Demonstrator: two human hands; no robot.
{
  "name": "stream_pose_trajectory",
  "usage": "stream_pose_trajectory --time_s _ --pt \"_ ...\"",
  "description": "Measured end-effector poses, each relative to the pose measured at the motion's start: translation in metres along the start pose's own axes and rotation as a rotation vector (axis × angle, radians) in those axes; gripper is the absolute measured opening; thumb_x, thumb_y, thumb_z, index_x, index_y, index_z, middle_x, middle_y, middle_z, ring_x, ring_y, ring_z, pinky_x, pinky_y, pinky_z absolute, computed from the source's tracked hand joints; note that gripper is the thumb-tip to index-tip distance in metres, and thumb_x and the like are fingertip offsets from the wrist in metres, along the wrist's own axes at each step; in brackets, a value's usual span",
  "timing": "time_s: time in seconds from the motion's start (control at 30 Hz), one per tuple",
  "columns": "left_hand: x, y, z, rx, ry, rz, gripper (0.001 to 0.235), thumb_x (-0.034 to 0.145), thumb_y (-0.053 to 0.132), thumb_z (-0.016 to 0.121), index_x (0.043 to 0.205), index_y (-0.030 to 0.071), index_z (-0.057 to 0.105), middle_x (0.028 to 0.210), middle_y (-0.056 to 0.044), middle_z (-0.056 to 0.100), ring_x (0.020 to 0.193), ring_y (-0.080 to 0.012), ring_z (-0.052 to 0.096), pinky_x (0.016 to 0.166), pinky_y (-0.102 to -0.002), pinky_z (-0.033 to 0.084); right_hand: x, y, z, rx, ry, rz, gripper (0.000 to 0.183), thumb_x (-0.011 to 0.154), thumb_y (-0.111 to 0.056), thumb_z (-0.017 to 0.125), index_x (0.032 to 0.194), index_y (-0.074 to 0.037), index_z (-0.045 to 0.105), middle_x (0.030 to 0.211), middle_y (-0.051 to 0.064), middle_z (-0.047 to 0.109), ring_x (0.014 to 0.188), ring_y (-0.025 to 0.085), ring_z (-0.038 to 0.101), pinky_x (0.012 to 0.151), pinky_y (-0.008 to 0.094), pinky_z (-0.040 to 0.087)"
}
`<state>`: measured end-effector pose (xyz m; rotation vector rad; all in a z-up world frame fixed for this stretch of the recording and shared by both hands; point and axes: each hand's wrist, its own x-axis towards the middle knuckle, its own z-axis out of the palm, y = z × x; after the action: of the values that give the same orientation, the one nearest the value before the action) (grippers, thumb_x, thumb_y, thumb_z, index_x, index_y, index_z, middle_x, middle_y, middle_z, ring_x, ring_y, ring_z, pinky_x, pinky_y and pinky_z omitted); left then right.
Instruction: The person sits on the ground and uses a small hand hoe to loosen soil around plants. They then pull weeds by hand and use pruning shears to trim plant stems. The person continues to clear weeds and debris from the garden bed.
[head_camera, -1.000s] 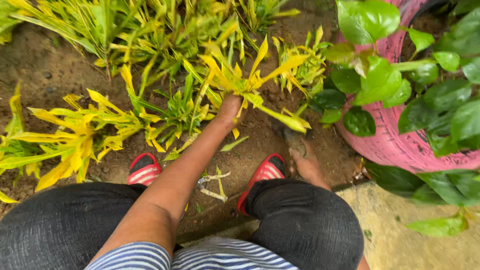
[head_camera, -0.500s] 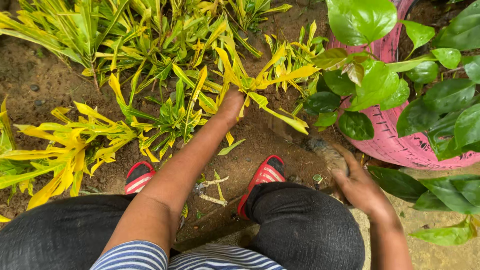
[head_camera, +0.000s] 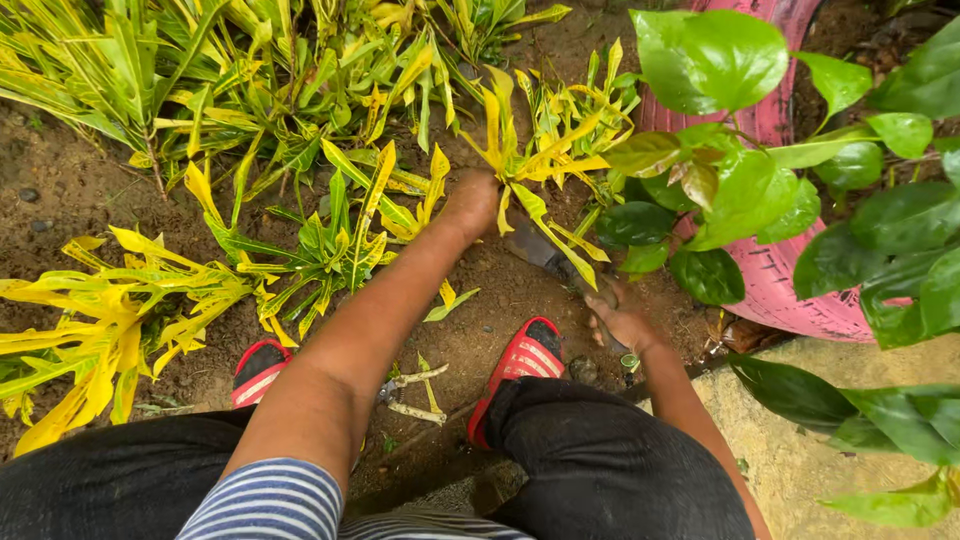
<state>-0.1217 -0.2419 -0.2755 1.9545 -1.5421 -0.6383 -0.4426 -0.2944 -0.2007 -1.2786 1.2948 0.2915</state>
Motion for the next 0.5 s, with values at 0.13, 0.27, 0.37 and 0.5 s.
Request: stream_pose_trajectory --time_s 0.13,0.27,0.37,0.5 --pt "0.001 -0.004 0.003 -0.243 0.084 -0.218 0.024 0.089 0.009 0.062 0.108 -0.002 0.07 0.108 -0.029 0.069 0.104 -0.048 0.065 0.089 -0.051 0.054 -0.04 -0.004 0.004 -0.349 0.149 -0.135 0.082 0.09 -0.056 0.059 0.162 -0.029 0.03 0.116 0.014 0.061 0.059 0.023 0.069 0.071 0.043 0.06" --pt "-0.008 -0.01 0.006 -0.251 0.049 -0.275 0.024 0.091 0.009 0.06 0.111 -0.001 0.07 0.11 -0.029 0.069 0.105 -0.0478 0.065 0.09 -0.052 0.053 -0.126 -0.025 -0.021 -0.498 0.241 -0.065 0.083 0.087 -0.069 0.049 0.161 -0.034 0.034 0.136 0.023 0.067 0.069 0.03 0.078 0.086 0.048 0.06" --pt "-0.008 -0.01 0.005 -0.187 0.038 -0.23 0.025 0.088 0.01 0.062 0.11 -0.002 0.069 0.108 -0.031 0.068 0.106 -0.0485 0.064 0.089 -0.052 0.054 -0.16 -0.062 -0.031 -0.393 0.196 -0.071 0.087 0.089 -0.058 0.057 0.167 -0.03 0.032 0.141 0.021 0.062 0.072 0.033 0.078 0.075 0.054 0.066" --pt "-0.011 -0.013 0.015 -0.219 0.006 -0.248 0.024 0.093 0.014 0.06 0.11 0.001 0.07 0.108 -0.029 0.069 0.103 -0.0483 0.065 0.087 -0.053 0.053 -0.099 -0.081 0.008 -0.63 0.263 -0.167 0.07 0.096 -0.046 0.061 0.158 -0.019 0.039 0.117 0.021 0.071 0.083 0.026 0.07 0.086 0.048 0.056"
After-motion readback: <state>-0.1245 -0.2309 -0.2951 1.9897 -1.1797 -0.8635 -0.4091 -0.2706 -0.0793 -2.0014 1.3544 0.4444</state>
